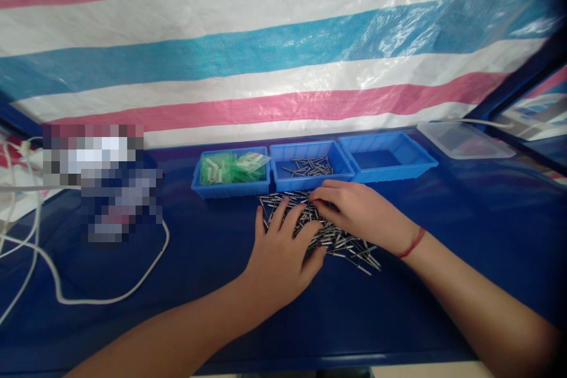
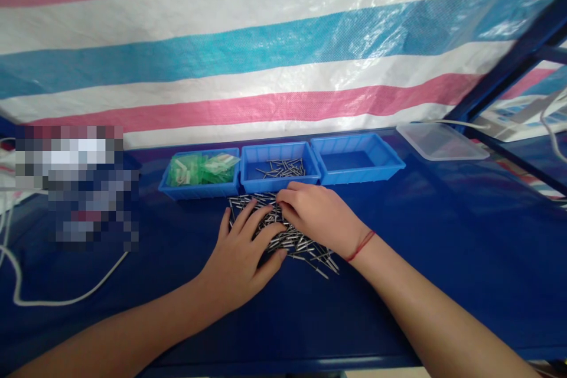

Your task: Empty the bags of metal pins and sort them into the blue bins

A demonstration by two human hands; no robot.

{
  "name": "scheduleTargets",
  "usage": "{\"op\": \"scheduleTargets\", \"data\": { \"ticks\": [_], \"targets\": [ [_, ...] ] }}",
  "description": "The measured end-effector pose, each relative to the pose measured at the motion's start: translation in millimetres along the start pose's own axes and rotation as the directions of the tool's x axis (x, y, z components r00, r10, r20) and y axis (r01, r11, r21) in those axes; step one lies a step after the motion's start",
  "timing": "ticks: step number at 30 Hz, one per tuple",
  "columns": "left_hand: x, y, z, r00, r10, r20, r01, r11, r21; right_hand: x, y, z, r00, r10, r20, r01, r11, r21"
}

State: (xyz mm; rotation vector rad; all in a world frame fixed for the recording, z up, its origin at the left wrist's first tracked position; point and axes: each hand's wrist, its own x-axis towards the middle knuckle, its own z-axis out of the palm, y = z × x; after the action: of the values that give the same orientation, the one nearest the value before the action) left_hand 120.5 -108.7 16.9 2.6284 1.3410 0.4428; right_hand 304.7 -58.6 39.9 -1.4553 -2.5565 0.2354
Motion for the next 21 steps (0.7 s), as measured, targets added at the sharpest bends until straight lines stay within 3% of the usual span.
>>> {"op": "scheduleTargets", "data": {
  "ticks": [5, 10, 14, 21],
  "targets": [
    [0, -1, 0.4, 1.0, -0.001, -0.012, 0.001, 1.0, -0.017, 5, -14, 3, 0.999, 0.045, -0.025, -0.048, 0.989, -0.137],
    [-1, 1, -0.1, 1.0, -0.001, -0.015, 0.001, 1.0, -0.02, 7, -16, 5, 0.994, 0.108, 0.01, -0.105, 0.986, -0.13],
    [-2, 1, -0.6, 1.0, -0.006, -0.008, 0.005, 1.0, -0.015, 7, -16, 5, 0.994, 0.107, 0.023, -0.103, 0.987, -0.125],
    [-2, 2, -2.0, 1.0, -0.006, -0.007, 0.006, 1.0, -0.026, 3, -23, 6, 0.999, 0.048, -0.003, -0.047, 0.961, -0.273]
  ]
}}
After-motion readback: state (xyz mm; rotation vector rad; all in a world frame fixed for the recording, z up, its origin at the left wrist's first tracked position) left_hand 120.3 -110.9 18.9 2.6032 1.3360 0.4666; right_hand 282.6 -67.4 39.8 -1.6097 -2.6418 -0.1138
